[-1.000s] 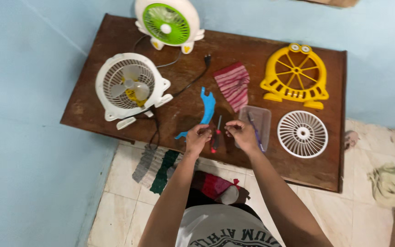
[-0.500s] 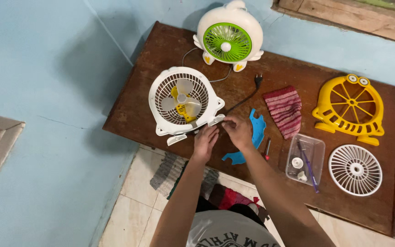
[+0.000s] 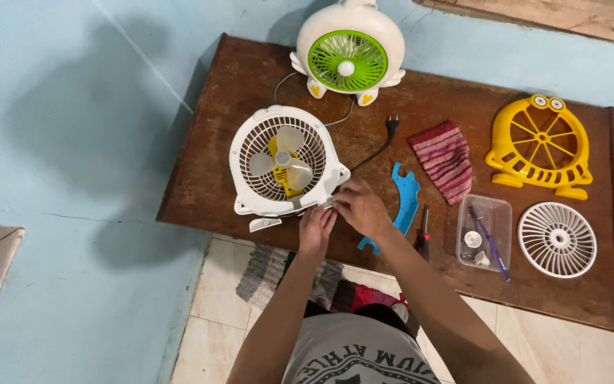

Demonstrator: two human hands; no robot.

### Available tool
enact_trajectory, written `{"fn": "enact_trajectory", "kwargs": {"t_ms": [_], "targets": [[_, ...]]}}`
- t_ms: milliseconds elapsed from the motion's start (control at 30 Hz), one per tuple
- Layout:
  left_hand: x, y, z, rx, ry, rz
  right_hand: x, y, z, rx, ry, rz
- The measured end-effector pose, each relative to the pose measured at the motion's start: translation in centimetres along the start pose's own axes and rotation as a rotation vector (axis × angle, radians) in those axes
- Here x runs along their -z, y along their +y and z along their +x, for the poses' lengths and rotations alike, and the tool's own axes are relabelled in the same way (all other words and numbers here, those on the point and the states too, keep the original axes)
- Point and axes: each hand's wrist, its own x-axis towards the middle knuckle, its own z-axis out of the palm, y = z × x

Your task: The person uses a screwdriver to remove screws from a white desk fan, then detaches the front grille and separates the yellow fan blade assembly from the motor housing. The person places the removed parts on the table.

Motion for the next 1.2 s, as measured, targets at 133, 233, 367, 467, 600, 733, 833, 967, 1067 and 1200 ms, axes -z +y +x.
{"fn": "enact_trajectory", "kwargs": {"t_ms": [133,233,367,467,600,733,833,967,1067,1200], "targets": [[0.4,1.0,-1.2,-0.006,-0.041,0.059,-0.8,-0.6,0.8,0.022,-0.166,-0.067],[0.4,1.8,-1.7,-0.017,-0.06,0.119,-1.4,-0.8,1.0,0.031,-0.273,-0.135],[0.1,2.8,-2.5,-0.031,-0.076,0.19,-1.5,-1.3,1.1,0.011,-0.32,-0.14],[-0.1,3.1,-2.7,0.0,-0.06,0.191,-1.6,-1.8,1.0,0.025,-0.346,-0.244],[0.2,3.1,-2.7,-0.015,-0.086,0.157,-2.7,-2.2,0.2,0.043,-0.22,-0.319],[0.6,2.8,-2.6,-0.051,-0.14,0.129,-5.6,-2.4,-0.6,-0.05,-0.178,-0.465],[0.5,2.6,-2.5,-0.075,-0.131,0.139,-6.9,-2.0,-1.0,-0.072,-0.128,-0.533],[0.6,2.7,-2.7,-0.096,-0.128,0.173,-7.0,-1.4,-1.3,-0.138,-0.186,-0.518],[0.7,2.8,-2.7,-0.119,-0.155,0.116,-6.8,-1.2,-1.3,-0.119,-0.292,-0.463],[0.7,2.8,-2.4,-0.092,-0.166,0.09,-7.0,-0.9,-1.2,-0.048,-0.261,-0.572]]}}
